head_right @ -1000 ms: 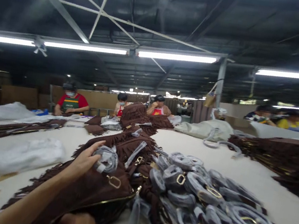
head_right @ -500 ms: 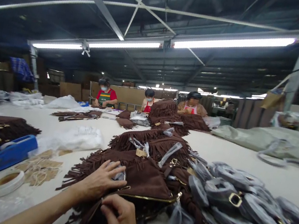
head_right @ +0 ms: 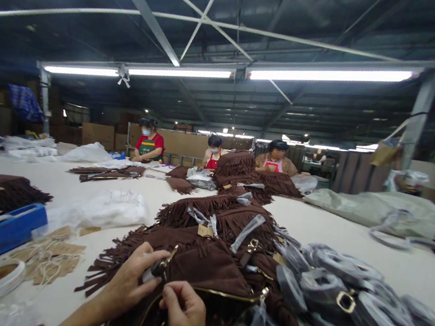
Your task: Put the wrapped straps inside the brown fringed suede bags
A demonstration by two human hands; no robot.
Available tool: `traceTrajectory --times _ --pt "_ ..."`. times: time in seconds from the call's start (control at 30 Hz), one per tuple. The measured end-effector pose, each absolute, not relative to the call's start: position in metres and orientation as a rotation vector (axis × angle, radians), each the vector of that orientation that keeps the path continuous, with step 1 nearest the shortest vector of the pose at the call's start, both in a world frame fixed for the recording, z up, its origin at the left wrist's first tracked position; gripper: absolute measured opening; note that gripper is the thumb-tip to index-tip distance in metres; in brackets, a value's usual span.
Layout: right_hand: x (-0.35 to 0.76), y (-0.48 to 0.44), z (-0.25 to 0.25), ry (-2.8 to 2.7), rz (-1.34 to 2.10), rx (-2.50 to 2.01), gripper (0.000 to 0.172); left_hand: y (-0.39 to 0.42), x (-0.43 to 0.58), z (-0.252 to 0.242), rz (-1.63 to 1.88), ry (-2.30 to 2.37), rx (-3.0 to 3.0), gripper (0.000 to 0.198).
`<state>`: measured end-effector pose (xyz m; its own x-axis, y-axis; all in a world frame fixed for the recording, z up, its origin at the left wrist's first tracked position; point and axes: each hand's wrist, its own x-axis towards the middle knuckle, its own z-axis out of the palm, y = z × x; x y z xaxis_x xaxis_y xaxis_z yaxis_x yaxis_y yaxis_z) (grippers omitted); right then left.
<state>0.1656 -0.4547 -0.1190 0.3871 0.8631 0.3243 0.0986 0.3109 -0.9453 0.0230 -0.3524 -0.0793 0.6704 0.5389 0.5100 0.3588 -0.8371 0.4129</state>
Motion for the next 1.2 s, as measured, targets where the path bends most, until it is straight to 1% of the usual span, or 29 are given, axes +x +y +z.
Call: traceTrajectory --times 0.1,0.17,0.4,0.67,0.77,0.9,1.2 --pt "0.161 -0.453 -0.113 -1.039 0.685 -1.180 0.037 -0.365 0.020 -0.083 0.977 0.689 2.538 0.037" --pt "0.159 -0.453 -0.111 -1.016 0.690 -1.191 0.036 -0.370 0.020 -0.084 1.015 0.694 2.541 0.034" --pt "0.159 -0.455 -0.108 -1.024 0.673 -1.236 0.032 -0.368 0.022 -0.091 1.221 0.716 2.668 0.035" --pt "0.158 -0.455 -0.110 -1.015 0.670 -1.262 0.030 -0.368 0.017 -0.094 1.359 0.805 2.738 0.036" --pt "0.159 -0.455 -0.110 -1.031 0.666 -1.249 0.030 -0.370 0.016 -0.098 1.343 0.805 2.784 0.034" --pt "0.160 -0.454 -0.112 -1.063 0.680 -1.203 0.031 -0.377 0.018 -0.099 1.306 0.761 2.759 0.037" --pt "0.163 -0.454 -0.116 -1.091 0.659 -1.245 0.029 -0.387 0.019 -0.085 0.957 0.606 2.400 0.023"
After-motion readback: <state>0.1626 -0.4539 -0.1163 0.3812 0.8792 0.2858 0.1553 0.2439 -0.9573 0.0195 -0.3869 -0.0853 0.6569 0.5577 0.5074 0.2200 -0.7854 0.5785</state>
